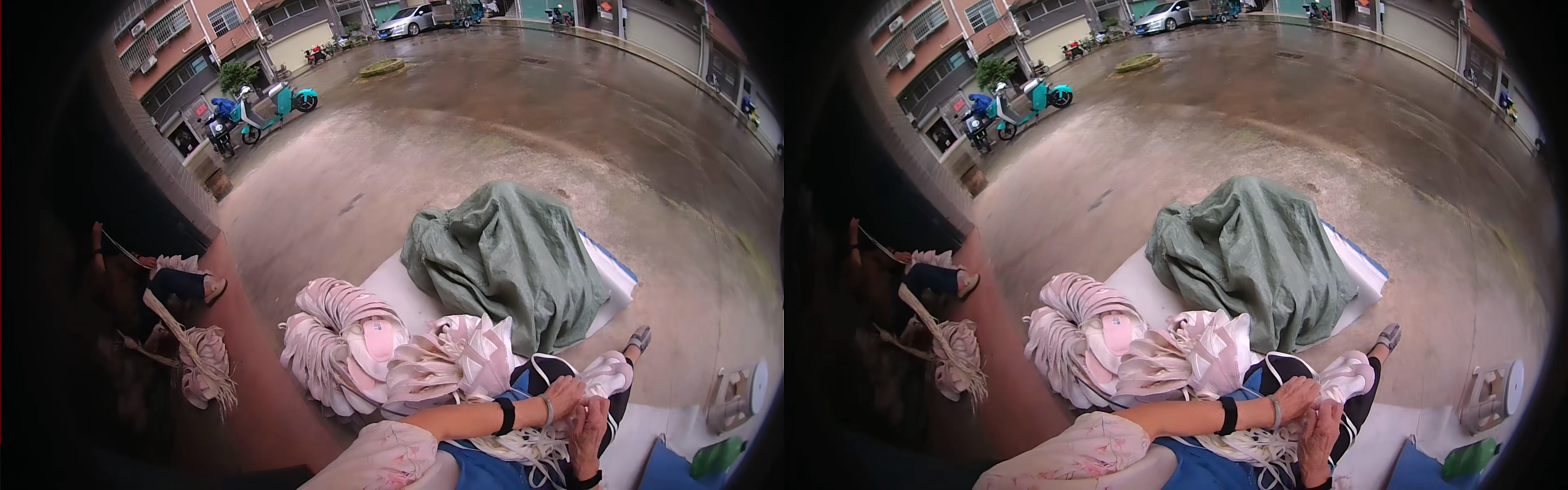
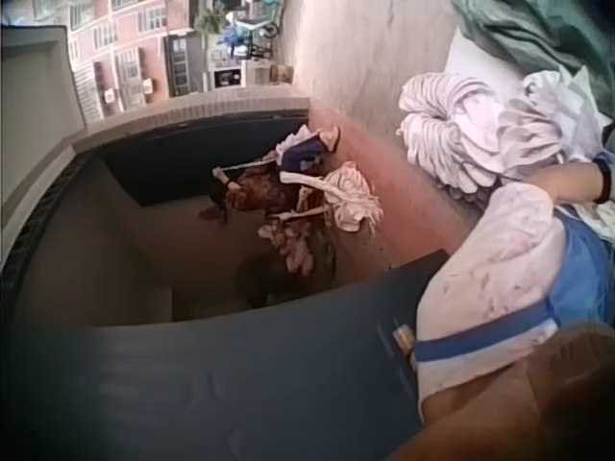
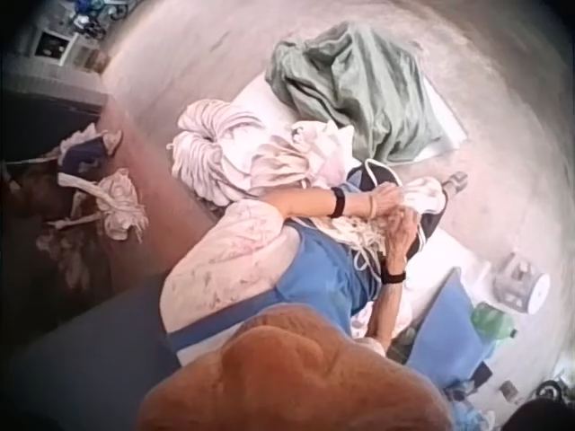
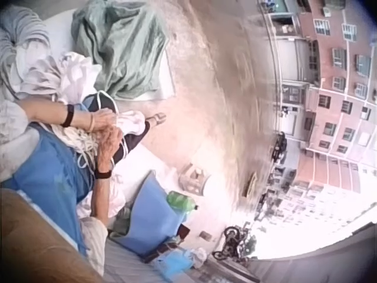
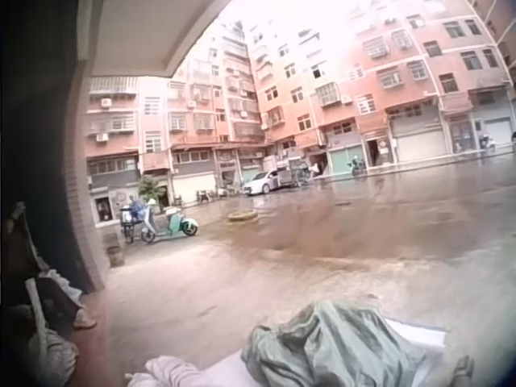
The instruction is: The recorder is manually lacing and tying strings onto white and pink sneakers.
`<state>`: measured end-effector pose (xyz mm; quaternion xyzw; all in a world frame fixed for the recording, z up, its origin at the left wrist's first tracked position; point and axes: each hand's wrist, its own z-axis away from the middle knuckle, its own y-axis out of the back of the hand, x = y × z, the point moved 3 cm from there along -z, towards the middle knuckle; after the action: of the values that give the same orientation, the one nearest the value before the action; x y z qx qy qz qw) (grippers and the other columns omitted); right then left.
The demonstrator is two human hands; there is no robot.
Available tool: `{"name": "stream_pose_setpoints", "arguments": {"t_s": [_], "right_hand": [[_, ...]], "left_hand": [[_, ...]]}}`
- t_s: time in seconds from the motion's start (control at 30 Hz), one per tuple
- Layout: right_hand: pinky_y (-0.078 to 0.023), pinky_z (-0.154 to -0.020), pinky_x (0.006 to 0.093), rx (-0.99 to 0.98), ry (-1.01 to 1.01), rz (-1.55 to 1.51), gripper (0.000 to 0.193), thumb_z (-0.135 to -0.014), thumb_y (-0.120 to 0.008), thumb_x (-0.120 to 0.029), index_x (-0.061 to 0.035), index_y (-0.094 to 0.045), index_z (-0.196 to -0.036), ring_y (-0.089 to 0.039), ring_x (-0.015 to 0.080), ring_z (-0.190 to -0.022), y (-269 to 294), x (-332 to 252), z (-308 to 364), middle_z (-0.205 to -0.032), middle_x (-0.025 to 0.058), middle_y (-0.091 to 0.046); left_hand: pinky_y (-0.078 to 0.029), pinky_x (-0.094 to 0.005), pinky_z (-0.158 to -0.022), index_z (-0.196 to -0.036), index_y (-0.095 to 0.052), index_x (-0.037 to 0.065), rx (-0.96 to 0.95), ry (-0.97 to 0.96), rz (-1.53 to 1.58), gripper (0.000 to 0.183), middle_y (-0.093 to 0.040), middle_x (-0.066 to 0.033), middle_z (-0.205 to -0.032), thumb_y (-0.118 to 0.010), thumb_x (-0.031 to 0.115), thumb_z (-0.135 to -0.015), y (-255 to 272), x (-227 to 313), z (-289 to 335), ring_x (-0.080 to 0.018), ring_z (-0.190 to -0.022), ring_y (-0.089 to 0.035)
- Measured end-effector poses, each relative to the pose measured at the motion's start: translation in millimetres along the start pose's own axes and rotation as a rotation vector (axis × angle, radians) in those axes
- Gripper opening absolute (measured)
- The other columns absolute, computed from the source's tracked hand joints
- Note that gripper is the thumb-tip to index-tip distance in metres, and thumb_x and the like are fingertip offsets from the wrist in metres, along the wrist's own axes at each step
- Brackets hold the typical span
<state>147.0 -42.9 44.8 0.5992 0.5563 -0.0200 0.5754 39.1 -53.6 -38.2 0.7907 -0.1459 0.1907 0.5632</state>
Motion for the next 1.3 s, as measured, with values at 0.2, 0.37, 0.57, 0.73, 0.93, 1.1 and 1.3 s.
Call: {"name": "stream_pose_setpoints", "arguments": {"t_s": [0.2, 0.37, 0.57, 0.73, 0.93, 1.1, 1.3], "right_hand": [[-0.044, -0.062, 0.0387, -0.091, -0.248, -0.012, 0.012, -0.089, -0.053, -0.009, 0.0023, -0.053, -0.086, -0.055, 0.0308, -0.064, -13, 39, 8, -0.071, 0.0177, -0.056], [-0.046, -0.063, 0.0432, -0.037, -0.182, 0.251, 0.012, -0.085, -0.057, -0.009, 0.0009, -0.059, -0.09, -0.059, 0.036, -0.07, -22, 49, 1, -0.077, 0.0184, -0.06], [-0.049, -0.06, 0.0418, -0.062, -0.093, 0.406, 0.015, -0.085, -0.06, -0.018, -0.0064, -0.062, -0.094, -0.062, 0.0328, -0.068, -25, 39, -6, -0.08, 0.0139, -0.063], [-0.05, -0.053, 0.0345, -0.205, 0.005, 0.577, 0.008, -0.08, -0.054, -0.011, -0.0084, -0.055, -0.087, -0.064, 0.0239, -0.061, -29, 44, -7, -0.078, 0.0078, -0.059], [-0.048, -0.054, 0.0373, -0.086, -0.058, 0.327, 0.01, -0.079, -0.058, -0.01, -0.0046, -0.055, -0.087, -0.062, 0.0289, -0.062, -3, 27, 2, -0.076, 0.0114, -0.058], [-0.046, -0.058, 0.0296, -0.204, -0.415, -0.415, 0.013, -0.084, -0.06, -0.011, 0.0015, -0.063, -0.083, -0.059, 0.0197, -0.062, 43, 14, 22, -0.07, 0.0114, -0.061], [-0.049, -0.067, 0.0291, -0.787, -0.187, -1.048, 0.017, -0.089, -0.061, -0.012, 0.004, -0.064, -0.088, -0.062, 0.0198, -0.071, 38, -73, 53, -0.081, 0.0111, -0.066]], "left_hand": [[-0.042, -0.0366, -0.071, -0.089, -0.054, 0.005, 0.031, 0.036, 0.016, 0.019, -0.055, -0.0115, -0.086, -0.058, 0.017, -0.075, -1, 3, -1, -0.0267, -0.081, -0.054], [-0.042, -0.0379, -0.073, -0.091, -0.053, 0.004, -0.07, 0.079, 0.052, 0.019, -0.058, -0.0134, -0.087, -0.056, 0.017, -0.078, -5, 1, -4, -0.0289, -0.083, -0.056], [-0.043, -0.0431, -0.077, -0.091, -0.052, 0.004, -0.121, 0.068, 0.207, 0.018, -0.06, -0.0167, -0.088, -0.054, 0.016, -0.078, 0, -10, -9, -0.0339, -0.087, -0.058], [-0.044, -0.0469, -0.072, -0.09, -0.052, 0.005, -0.125, -0.016, 0.279, 0.01, -0.06, -0.0178, -0.084, -0.051, 0.014, -0.085, 14, -13, -14, -0.0372, -0.081, -0.058], [-0.039, -0.0434, -0.073, -0.09, -0.051, 0.006, -0.145, -0.025, 0.26, 0.018, -0.055, -0.0134, -0.087, -0.061, 0.011, -0.076, 33, -4, -22, -0.034, -0.083, -0.053], [-0.043, -0.0396, -0.066, -0.083, -0.055, 0.005, -0.142, -0.081, 0.22, 0.015, -0.056, -0.0128, -0.081, -0.061, 0.019, -0.08, 61, 1, -25, -0.0291, -0.075, -0.056], [-0.055, -0.0304, -0.061, -0.099, -0.059, -0.003, -0.933, 0.974, 1.247, 0.042, -0.065, -0.0107, -0.08, -0.04, 0.035, -0.098, 32, 19, -3, -0.0172, -0.062, -0.063]]}}
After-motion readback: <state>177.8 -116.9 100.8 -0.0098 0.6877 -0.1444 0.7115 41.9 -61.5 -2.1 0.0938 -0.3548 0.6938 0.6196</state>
